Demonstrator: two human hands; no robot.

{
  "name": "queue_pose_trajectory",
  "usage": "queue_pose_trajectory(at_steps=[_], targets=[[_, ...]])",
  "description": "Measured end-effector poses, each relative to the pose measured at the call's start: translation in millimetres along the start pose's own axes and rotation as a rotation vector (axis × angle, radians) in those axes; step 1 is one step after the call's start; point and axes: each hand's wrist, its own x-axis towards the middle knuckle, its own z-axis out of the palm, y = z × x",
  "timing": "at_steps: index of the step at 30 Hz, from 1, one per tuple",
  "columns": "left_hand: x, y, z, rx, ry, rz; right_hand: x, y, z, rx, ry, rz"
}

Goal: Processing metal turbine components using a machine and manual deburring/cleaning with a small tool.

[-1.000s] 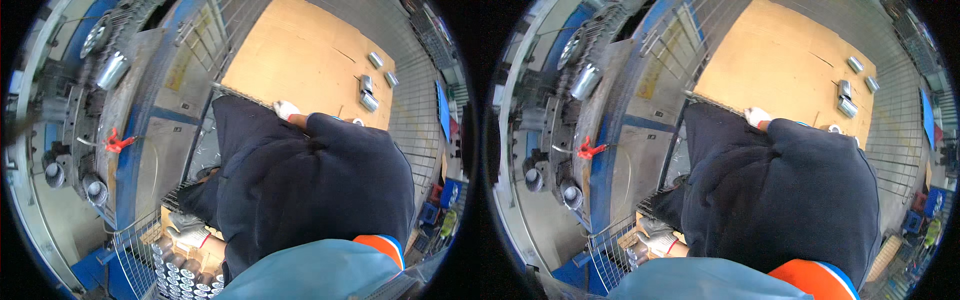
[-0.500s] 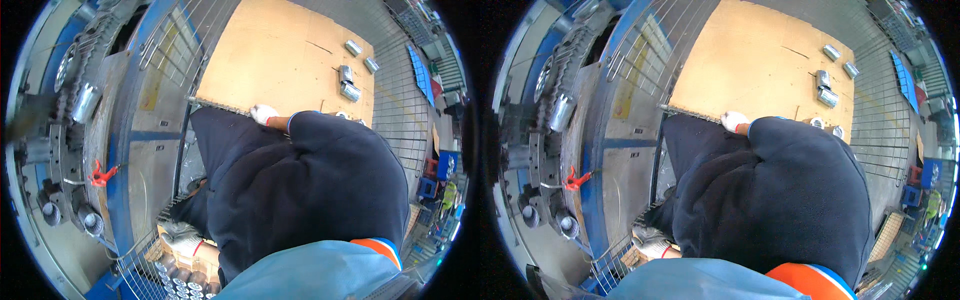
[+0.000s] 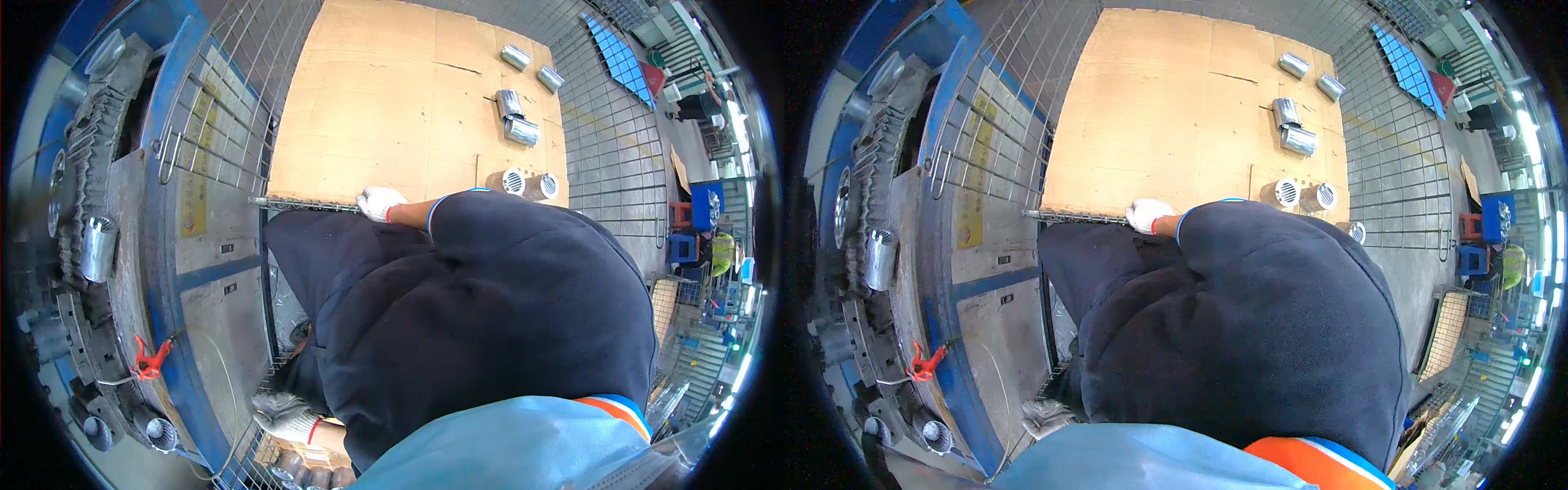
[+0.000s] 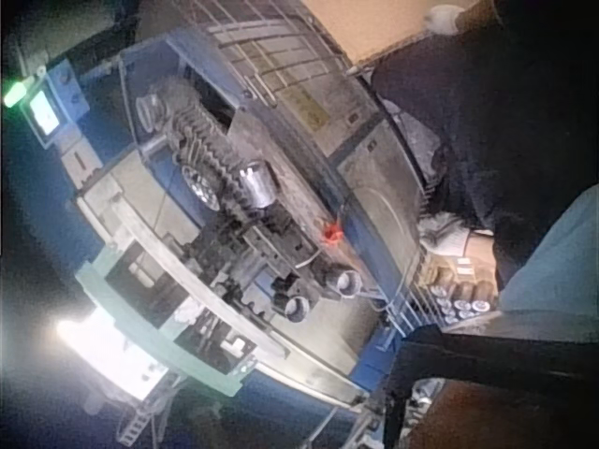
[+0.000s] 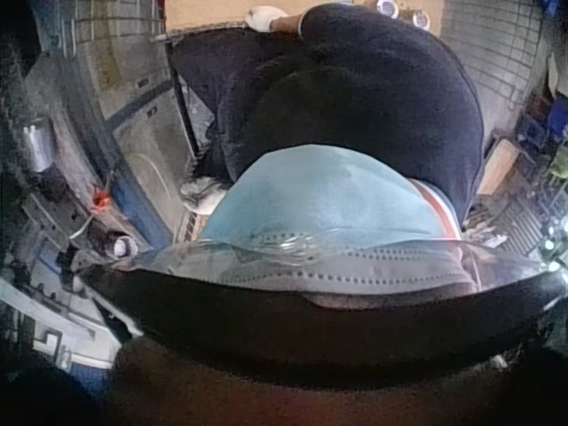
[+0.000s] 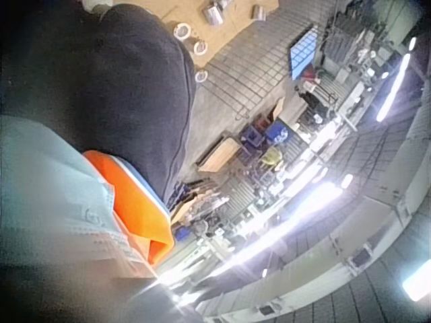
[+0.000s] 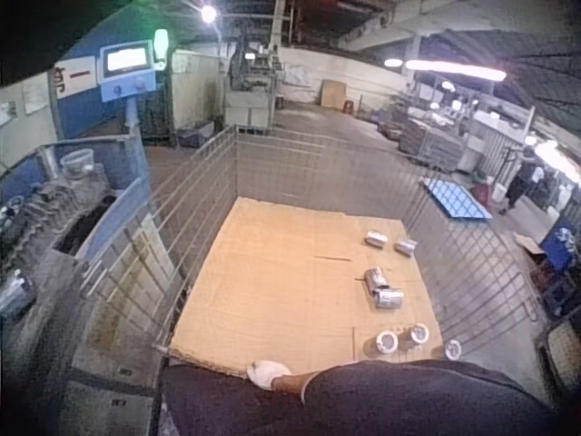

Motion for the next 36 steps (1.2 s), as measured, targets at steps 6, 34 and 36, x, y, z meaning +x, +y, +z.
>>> queue_pose_trajectory(at_steps=[6, 34, 36], targets=[[19.7, 2.2, -12.1, 0.100, -0.073, -0.038, 3.4, 1.4, 1.8, 0.009, -0.022, 0.005], [3.5, 20.8, -48.7, -0.385, -0.089, -0.137, -7.5, -421.6, -228.3, 0.162, 0.643, -1.464], [2.0, 21.0, -54.9, -0.373, -0.107, -0.129, -6.6, -493.2, -228.6, 0.018, 0.564, -1.473]])
